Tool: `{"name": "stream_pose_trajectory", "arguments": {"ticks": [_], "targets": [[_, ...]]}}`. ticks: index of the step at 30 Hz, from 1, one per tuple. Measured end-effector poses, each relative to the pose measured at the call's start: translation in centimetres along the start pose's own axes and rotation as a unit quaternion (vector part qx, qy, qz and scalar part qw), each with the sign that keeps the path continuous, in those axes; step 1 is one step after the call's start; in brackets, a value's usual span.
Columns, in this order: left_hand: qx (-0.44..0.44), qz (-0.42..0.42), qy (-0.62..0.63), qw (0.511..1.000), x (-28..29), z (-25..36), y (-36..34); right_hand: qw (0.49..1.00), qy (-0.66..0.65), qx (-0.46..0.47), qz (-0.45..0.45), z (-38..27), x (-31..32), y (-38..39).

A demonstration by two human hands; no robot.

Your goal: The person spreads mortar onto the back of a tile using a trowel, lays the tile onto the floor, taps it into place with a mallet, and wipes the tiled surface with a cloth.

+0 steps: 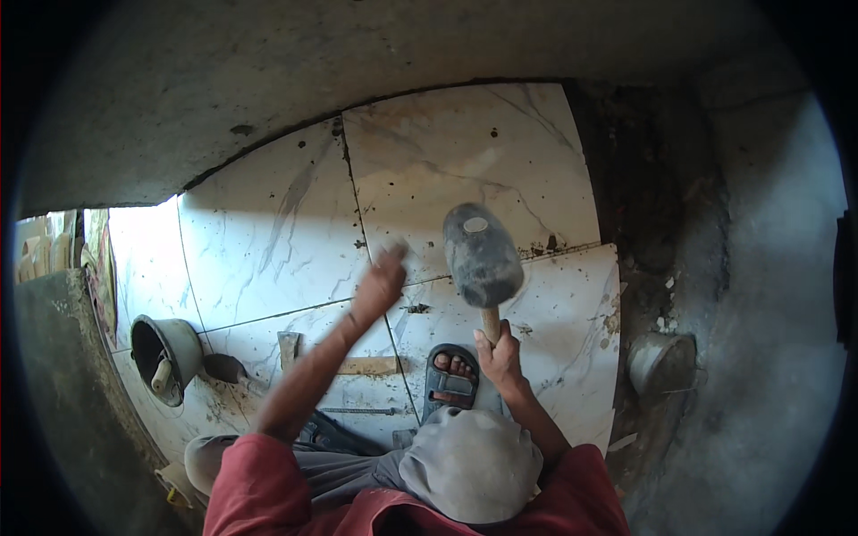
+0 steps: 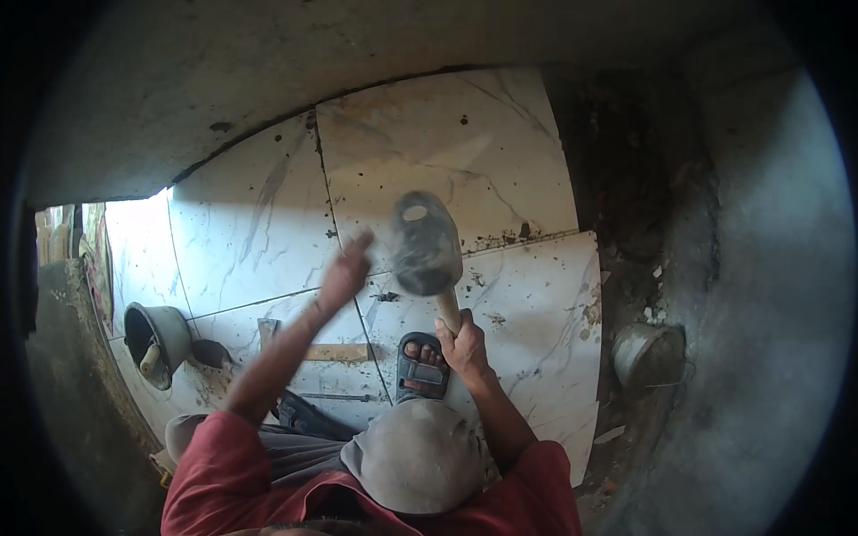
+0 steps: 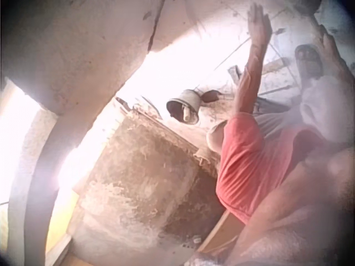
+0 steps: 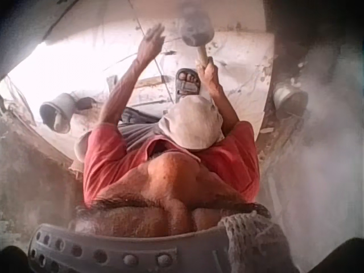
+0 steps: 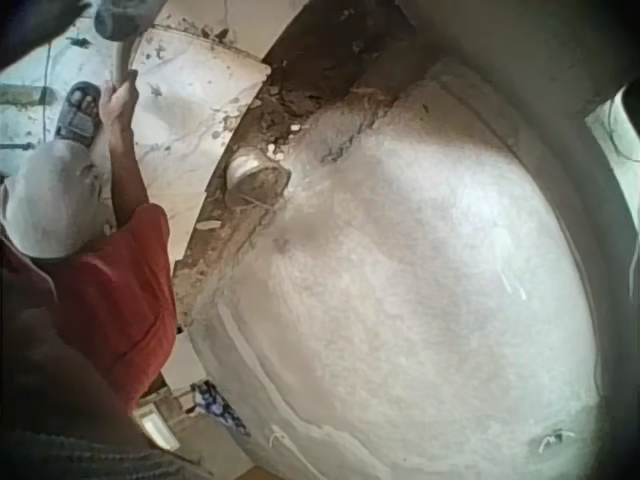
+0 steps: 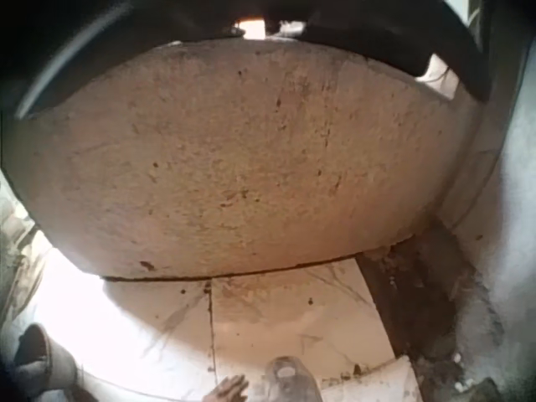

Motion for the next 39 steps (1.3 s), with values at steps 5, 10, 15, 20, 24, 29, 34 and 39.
{"name": "stream_pose_trajectory", "arguments": {"ticks": [5,10,15,20,24,29,34,39], "targets": [[0.077,-0.122,-0.023,0.989,-5.1,7.7,4.8,0.997,0.073,-0.032,-0.018,0.6,-1.2,0.0],[0.076,-0.094,-0.035,0.992,-5.5,8.9,5.0,0.996,0.075,0.025,0.047,0.5,0.1,-0.1],[0.078,-0.125,-0.068,0.987,-5.9,8.5,5.6,0.998,0.056,-0.02,0.011,0.1,-0.2,0.1],[0.098,-0.1,-0.048,0.989,-6.2,8.9,5.3,0.992,0.07,0.052,0.092,0.0,0.3,-1.1],[0.117,-0.111,-0.034,0.986,-6.4,7.4,5.5,0.991,0.123,-0.041,0.024,4.8,0.1,-1.2],[0.105,-0.117,-0.038,0.987,-6.1,8.6,4.8,0.993,0.013,0.01,0.12,1.8,3.0,-0.9],[0.12,-0.144,-0.04,0.981,-6.7,7.3,5.1,0.996,0.072,0.032,0.038,1.6,1.0,-1.4],[0.098,-0.102,-0.07,0.988,-5.9,8.0,4.5,0.992,0.064,0.084,0.069,-1.1,1.0,-4.0]]}}
Point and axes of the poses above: each hand's wrist, its own y-axis away from the middle knuckle, its own x-axis out of the back of the hand, z = x × y, the point moved 10 cm from there along -y, towards the middle knuckle, and after that the axes turned 4 degrees about -y, right-handed, at the moved point
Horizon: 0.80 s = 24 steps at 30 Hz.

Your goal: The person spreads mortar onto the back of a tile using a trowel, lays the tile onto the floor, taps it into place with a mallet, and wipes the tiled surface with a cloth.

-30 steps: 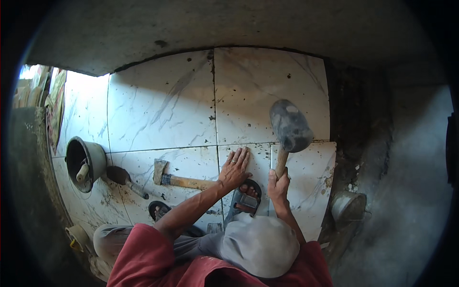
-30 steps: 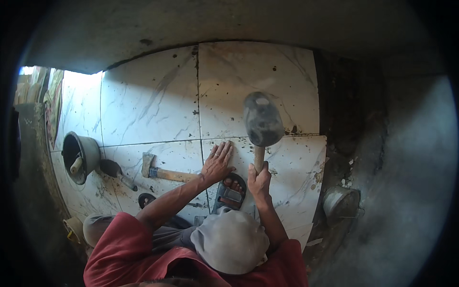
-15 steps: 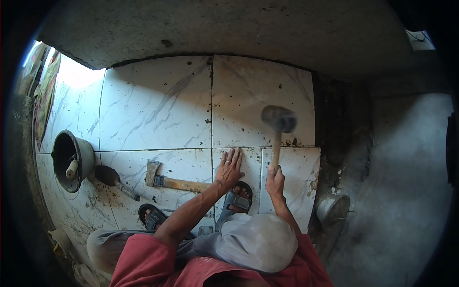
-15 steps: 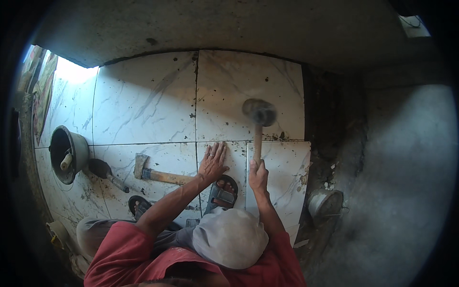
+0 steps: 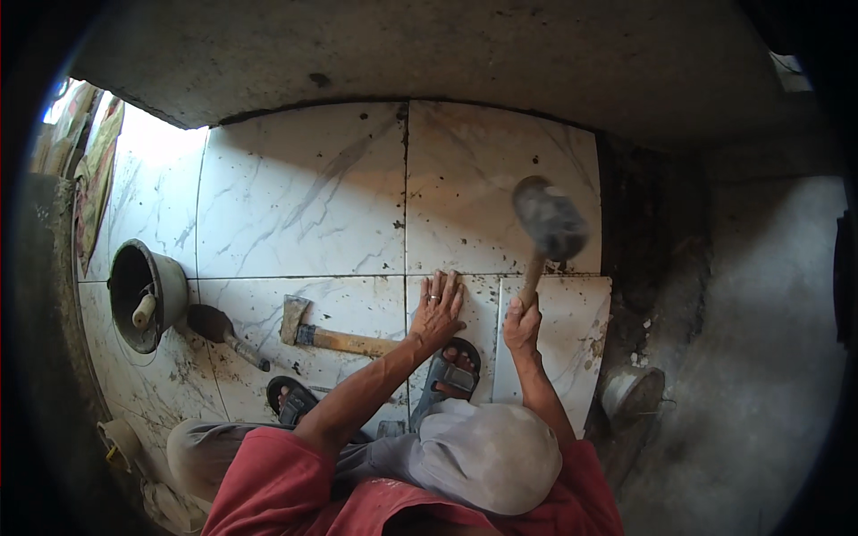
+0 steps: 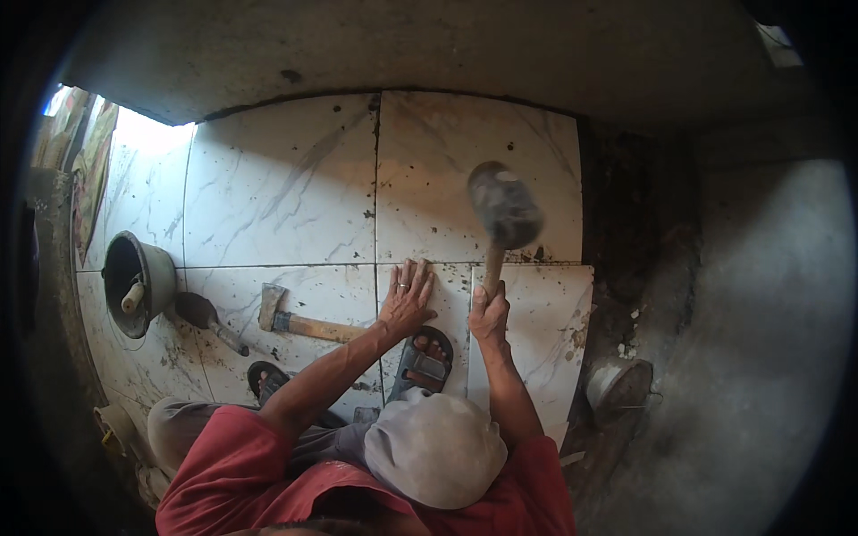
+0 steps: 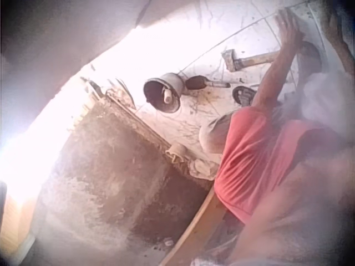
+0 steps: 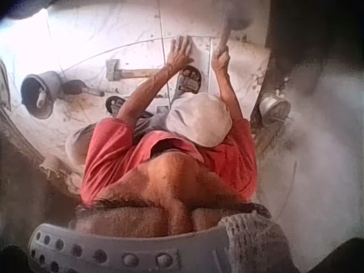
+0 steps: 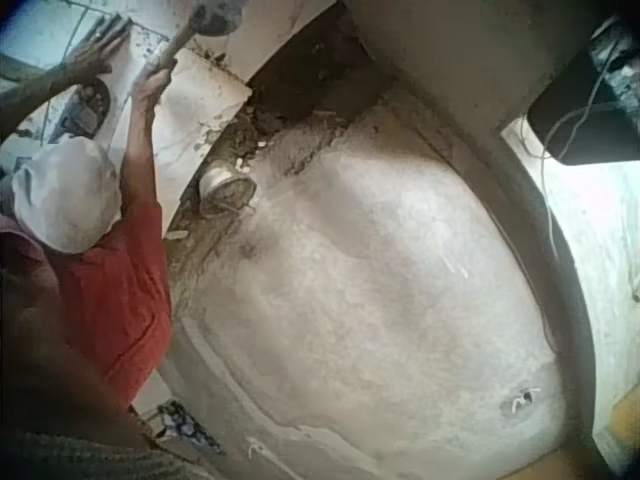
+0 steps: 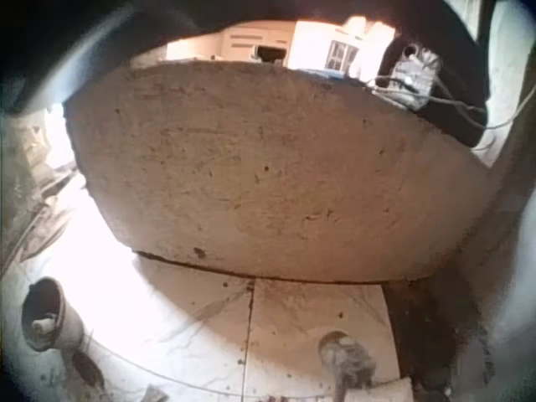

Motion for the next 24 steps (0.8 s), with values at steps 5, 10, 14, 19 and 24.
{"name": "stream_pose_trajectory", "arguments": {"ticks": [5,10,14,19,24], "targets": [[-0.027,-0.019,-0.008,0.999,-1.1,-0.9,0.6,0.994,0.041,-0.023,-0.098,-0.8,-3.3,-2.8],[-0.029,-0.03,-0.006,0.999,0.0,-0.1,0.4,0.998,0.029,0.023,-0.054,-0.8,-4.6,-5.4],[-0.026,-0.049,-0.011,0.998,-0.5,-0.8,0.8,0.994,0.062,0.026,-0.084,-2.3,-6.7,-7.2],[-0.031,-0.04,-0.039,0.998,0.3,0.0,0.1,0.998,-0.038,0.057,-0.004,-3.8,-6.0,-10.5],[-0.031,-0.066,-0.008,0.997,0.0,-1.4,0.4,0.998,0.023,0.012,-0.061,-4.7,-7.1,-11.4]]}}
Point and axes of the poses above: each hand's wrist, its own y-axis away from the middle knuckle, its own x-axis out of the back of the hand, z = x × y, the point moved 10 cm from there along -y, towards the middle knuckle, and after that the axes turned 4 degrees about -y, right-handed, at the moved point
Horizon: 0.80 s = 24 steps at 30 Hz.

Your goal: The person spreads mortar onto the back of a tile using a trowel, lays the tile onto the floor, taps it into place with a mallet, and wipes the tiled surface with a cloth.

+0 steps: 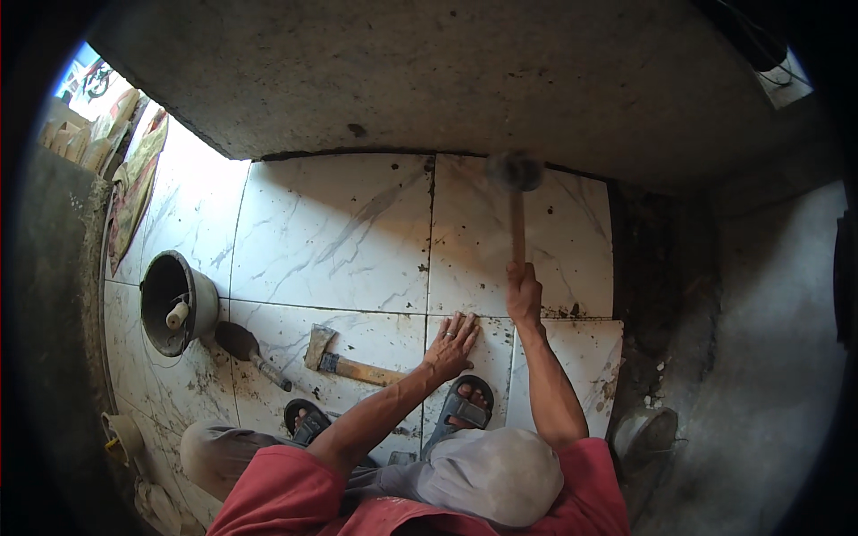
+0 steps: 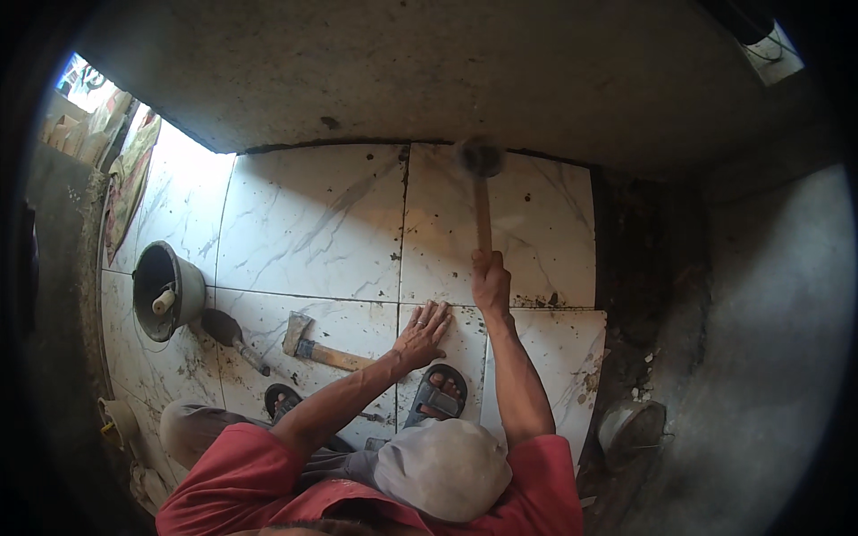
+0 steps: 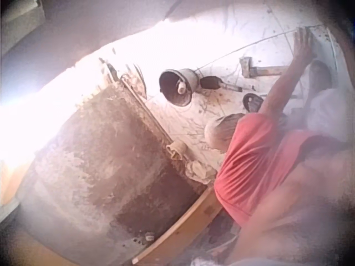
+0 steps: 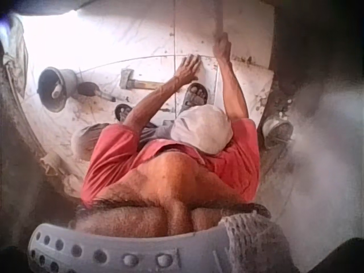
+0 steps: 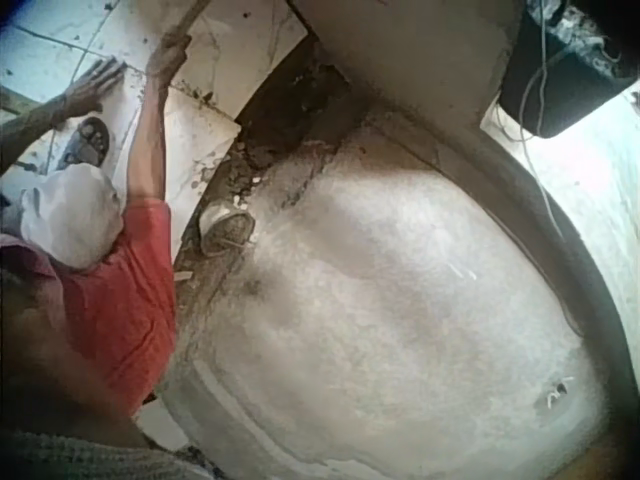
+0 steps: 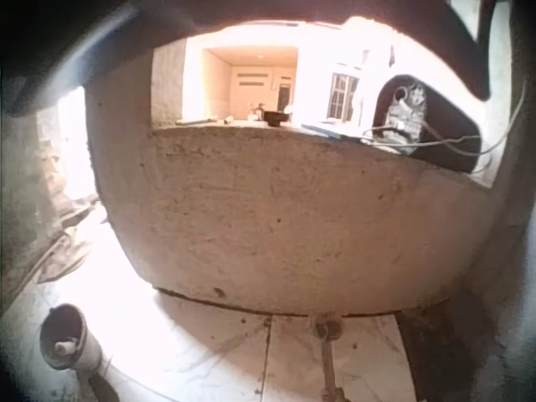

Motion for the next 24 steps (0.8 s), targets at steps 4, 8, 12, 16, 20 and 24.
{"name": "stream_pose_trajectory", "arguments": {"ticks": [4,8,12,16,20,24], "targets": [[-0.004,0.013,-0.006,1.0,0.7,1.4,-0.4,0.998,-0.031,0.041,0.042,2.0,0.9,1.7],[-0.004,-0.002,0.002,1.0,-0.3,0.8,0.0,1.0,0.016,-0.004,-0.015,3.2,-1.4,0.7],[-0.004,0.017,-0.039,0.999,0.3,1.2,-0.4,0.997,-0.066,0.02,0.037,0.4,-0.7,0.0],[-0.012,0.0,-0.009,1.0,-0.3,1.5,0.1,1.0,0.006,-0.024,-0.013,1.8,-2.0,-2.6],[0.003,0.006,-0.018,1.0,0.4,0.7,0.4,0.998,-0.066,0.012,0.021,-2.0,-1.9,-1.8],[-0.014,0.006,-0.008,1.0,0.3,1.3,0.0,0.998,0.06,0.0,-0.017,3.6,-3.5,-1.2]]}}
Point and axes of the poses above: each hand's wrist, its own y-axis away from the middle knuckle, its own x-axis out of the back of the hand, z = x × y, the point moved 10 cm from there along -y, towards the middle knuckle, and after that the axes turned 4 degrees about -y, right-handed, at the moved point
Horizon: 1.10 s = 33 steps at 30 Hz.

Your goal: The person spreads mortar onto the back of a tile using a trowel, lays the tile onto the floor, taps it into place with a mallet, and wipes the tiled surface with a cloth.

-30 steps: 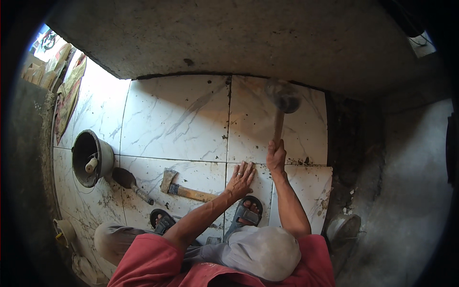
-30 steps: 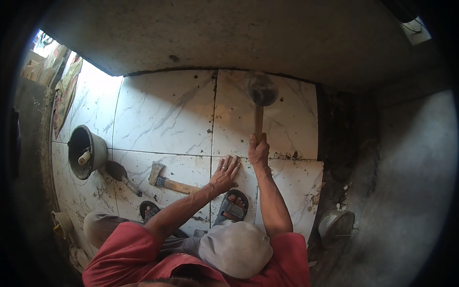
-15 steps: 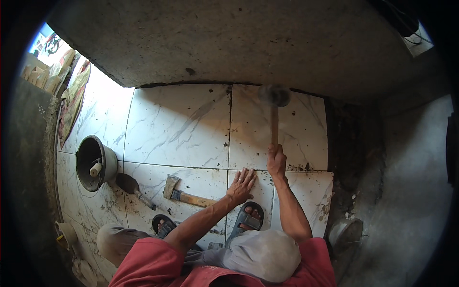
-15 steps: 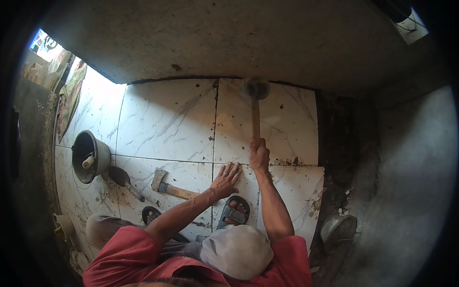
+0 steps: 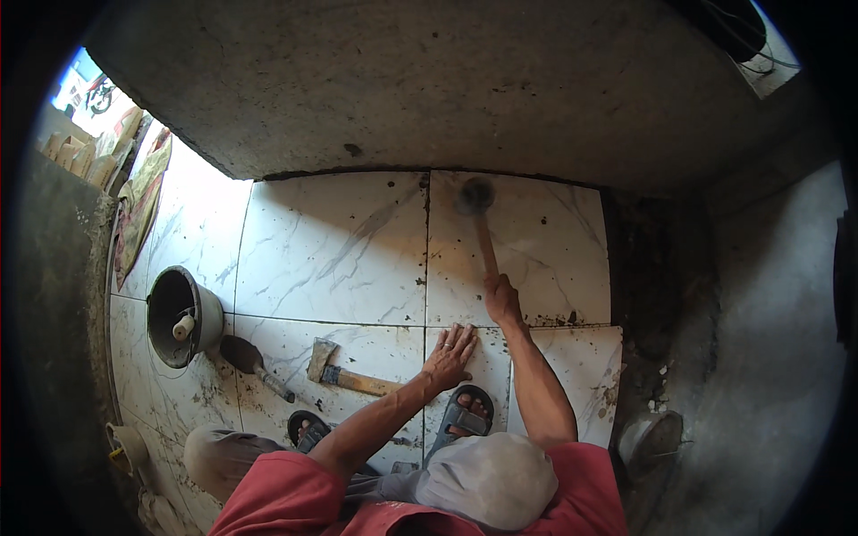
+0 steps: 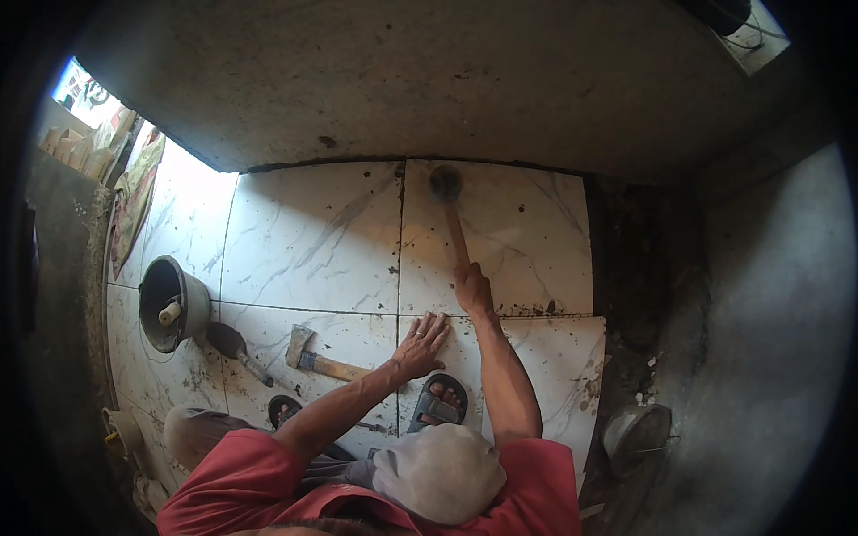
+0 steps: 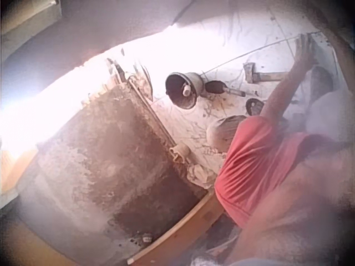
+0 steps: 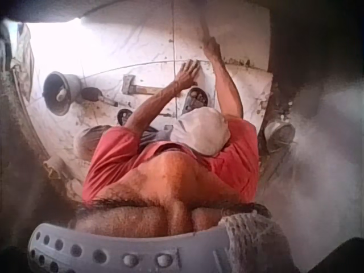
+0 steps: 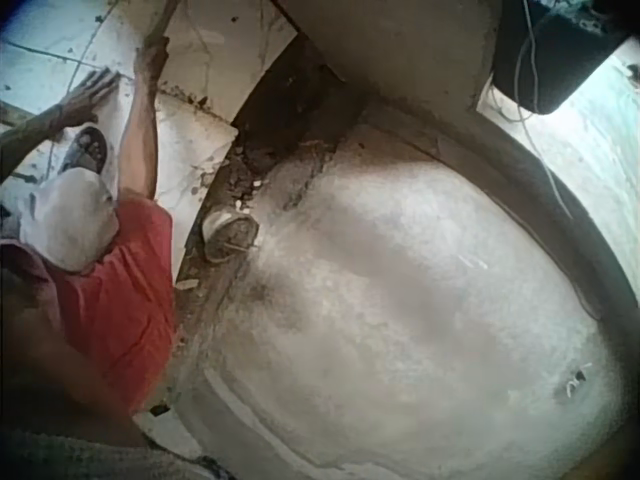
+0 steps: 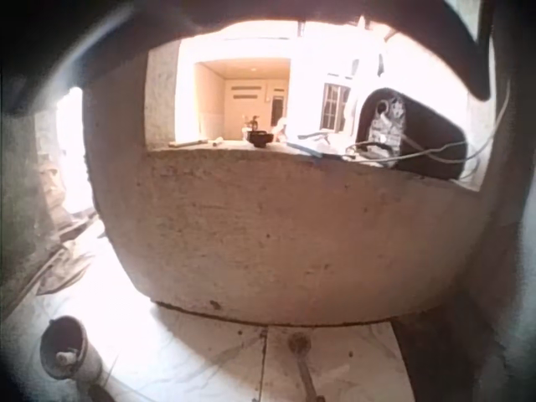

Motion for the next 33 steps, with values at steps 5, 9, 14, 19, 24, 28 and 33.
{"name": "stream_pose_trajectory", "arguments": {"ticks": [5,9,14,19,24,28,33], "targets": [[0.007,-0.014,0.006,1.0,0.8,-0.2,-0.5,0.996,-0.088,0.003,0.033,-1.9,1.4,2.3],[0.034,0.192,0.072,0.978,7.2,-6.0,-3.6,0.998,-0.009,-0.049,-0.027,1.4,0.7,2.6],[0.103,0.15,-0.037,0.983,12.9,-17.2,-8.3,0.997,-0.082,-0.014,-0.003,-2.5,1.9,1.3],[0.095,0.114,-0.107,0.983,12.3,-21.0,-9.6,0.997,-0.058,-0.038,-0.027,-3.3,1.0,-1.2],[0.053,0.141,-0.122,0.981,11.7,-20.5,-9.9,0.996,-0.055,-0.069,-0.028,-1.8,0.5,-2.0],[0.052,0.113,-0.113,0.986,11.4,-21.1,-9.8,0.995,-0.069,-0.066,-0.039,-2.6,0.5,-1.4],[0.035,0.079,-0.083,0.993,10.5,-20.9,-9.7,0.997,-0.036,-0.052,-0.042,1.6,0.4,3.6]]}}
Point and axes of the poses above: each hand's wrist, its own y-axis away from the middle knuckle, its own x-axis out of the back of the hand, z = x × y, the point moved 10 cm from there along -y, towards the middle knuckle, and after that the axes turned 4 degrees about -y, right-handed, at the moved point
